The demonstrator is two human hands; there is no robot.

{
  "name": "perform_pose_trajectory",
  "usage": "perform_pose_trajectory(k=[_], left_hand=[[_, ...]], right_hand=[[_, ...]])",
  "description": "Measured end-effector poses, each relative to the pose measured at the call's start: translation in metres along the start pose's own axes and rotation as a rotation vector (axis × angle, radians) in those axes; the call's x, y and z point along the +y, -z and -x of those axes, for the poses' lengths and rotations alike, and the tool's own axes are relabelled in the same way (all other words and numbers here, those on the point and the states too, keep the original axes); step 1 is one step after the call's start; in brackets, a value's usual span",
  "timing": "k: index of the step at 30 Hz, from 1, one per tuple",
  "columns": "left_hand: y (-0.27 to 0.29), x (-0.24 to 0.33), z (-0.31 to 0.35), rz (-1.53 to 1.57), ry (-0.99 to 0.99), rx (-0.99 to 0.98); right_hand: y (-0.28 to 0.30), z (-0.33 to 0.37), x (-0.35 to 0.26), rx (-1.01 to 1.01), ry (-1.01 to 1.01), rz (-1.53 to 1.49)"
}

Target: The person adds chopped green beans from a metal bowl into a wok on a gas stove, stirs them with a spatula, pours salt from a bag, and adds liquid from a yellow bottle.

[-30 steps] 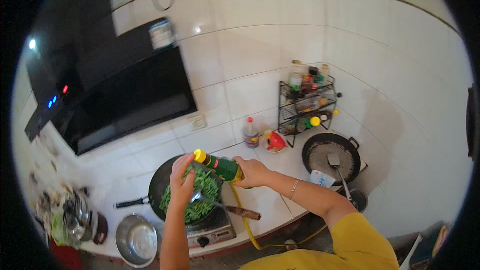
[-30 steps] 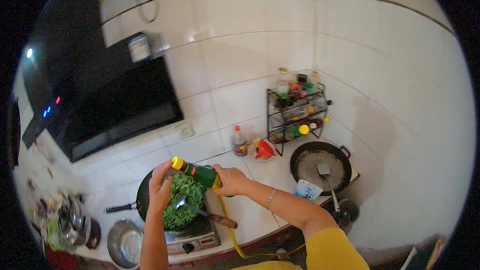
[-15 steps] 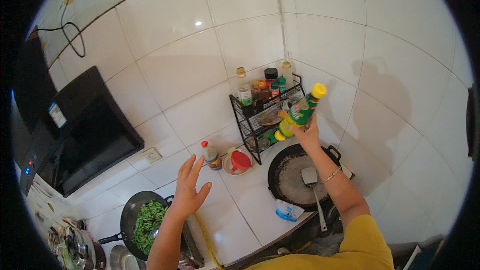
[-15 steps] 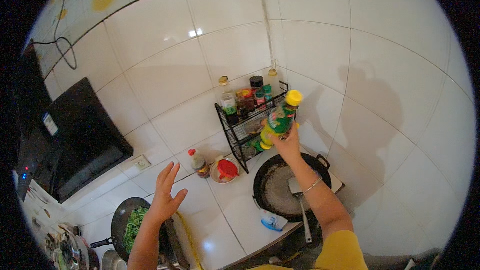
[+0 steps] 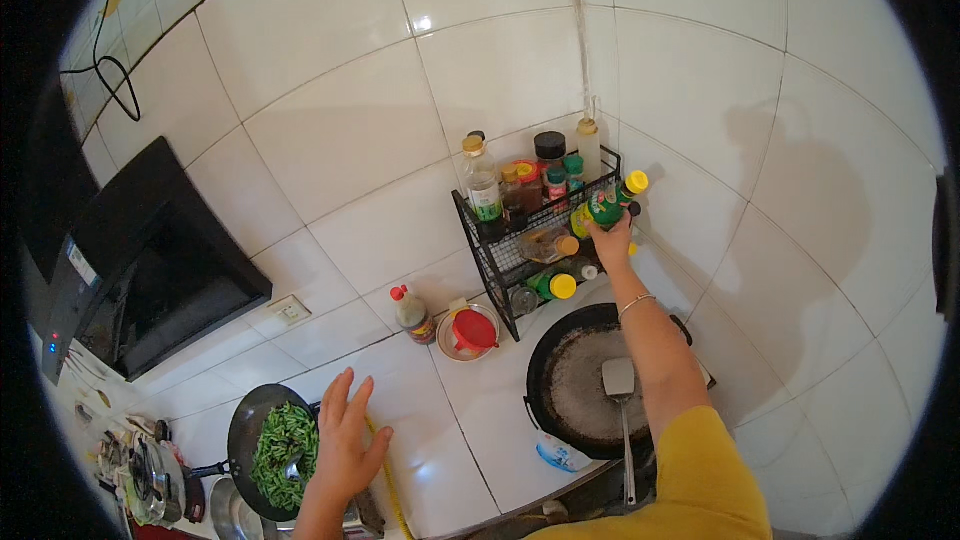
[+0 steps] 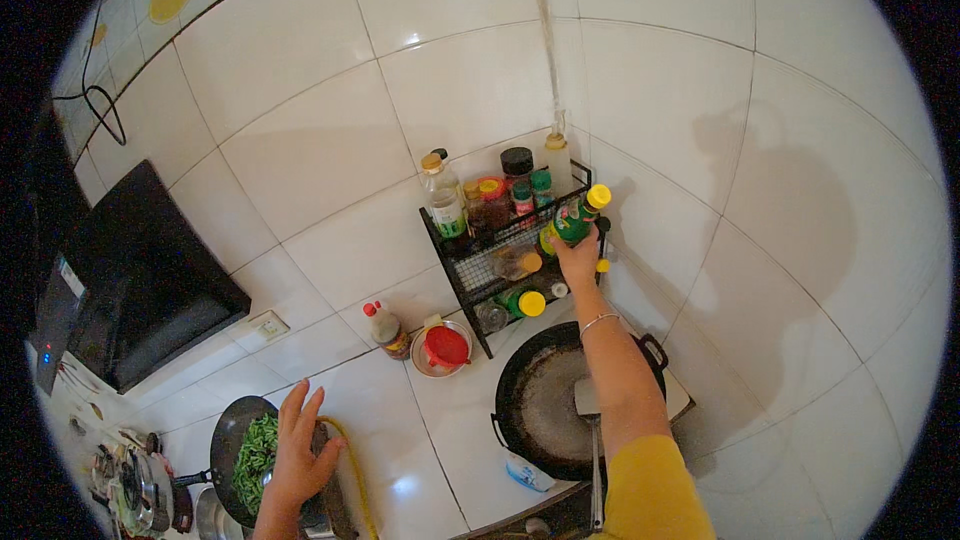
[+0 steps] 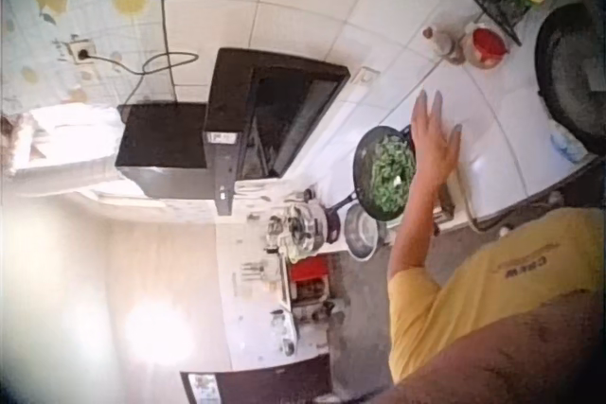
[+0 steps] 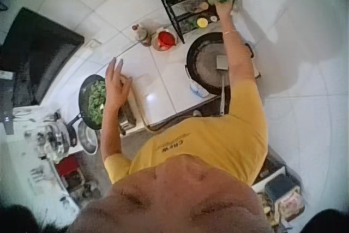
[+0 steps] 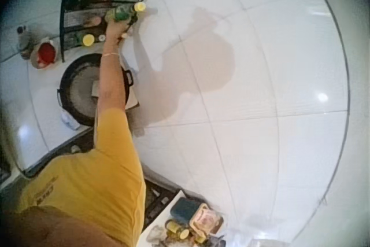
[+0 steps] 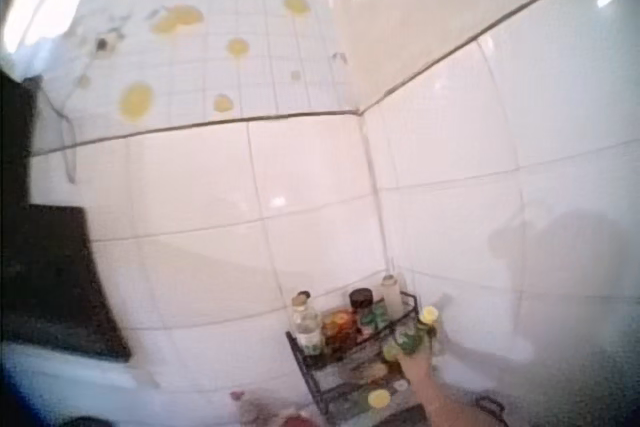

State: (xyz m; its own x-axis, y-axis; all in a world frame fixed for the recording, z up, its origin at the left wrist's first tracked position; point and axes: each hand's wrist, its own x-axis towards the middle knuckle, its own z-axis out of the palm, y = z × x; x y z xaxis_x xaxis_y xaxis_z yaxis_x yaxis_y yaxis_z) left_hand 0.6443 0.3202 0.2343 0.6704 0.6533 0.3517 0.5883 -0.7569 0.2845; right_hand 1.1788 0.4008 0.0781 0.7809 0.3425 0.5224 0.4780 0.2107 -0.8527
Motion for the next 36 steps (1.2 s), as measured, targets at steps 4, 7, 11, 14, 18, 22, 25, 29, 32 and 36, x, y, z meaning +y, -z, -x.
perform_pose_trajectory(k=[4, 7, 11, 14, 18, 22, 25, 29, 32, 36], left_hand=[[0.001, -0.008, 0.016, -0.002, 0.064, 0.011], [0.003, -0.005, 0.025, -0.041, 0.088, 0.017], [0.011, -0.011, 0.042, 0.001, 0.112, 0.041], [0.037, -0.016, 0.059, 0.095, 0.133, 0.110], [0.068, -0.048, 0.101, 0.501, 0.259, 0.297], [0.040, -0.115, 0.163, -0.656, 0.558, -0.016], [0.042, -0.144, 0.230, -0.258, 0.458, 0.199], [0.044, -0.157, 0.318, -0.088, 0.450, 0.464], [0.038, -0.186, 0.395, 0.155, 0.584, 0.643], [0.027, -0.199, 0.444, 0.306, 0.646, 0.725]], right_hand=[[0.008, 0.007, -0.032, -0.200, -0.345, 0.298], [0.011, 0.018, 0.042, -0.245, -0.294, 0.321], [0.023, 0.099, 0.003, -0.068, -0.482, 0.045], [0.034, 0.160, -0.026, -0.179, -0.281, -0.151], [-0.006, 0.255, -0.166, -0.699, -0.224, -0.342], [-0.036, 0.337, -0.282, -1.298, 0.102, -0.240], [-0.058, 0.409, -0.334, -1.470, 0.480, -0.124], [-0.060, 0.466, -0.391, -1.697, 0.631, 0.315], [-0.073, 0.504, -0.404, -1.737, 0.701, 0.584], [-0.093, 0.521, -0.409, -1.630, 0.614, 0.915]])
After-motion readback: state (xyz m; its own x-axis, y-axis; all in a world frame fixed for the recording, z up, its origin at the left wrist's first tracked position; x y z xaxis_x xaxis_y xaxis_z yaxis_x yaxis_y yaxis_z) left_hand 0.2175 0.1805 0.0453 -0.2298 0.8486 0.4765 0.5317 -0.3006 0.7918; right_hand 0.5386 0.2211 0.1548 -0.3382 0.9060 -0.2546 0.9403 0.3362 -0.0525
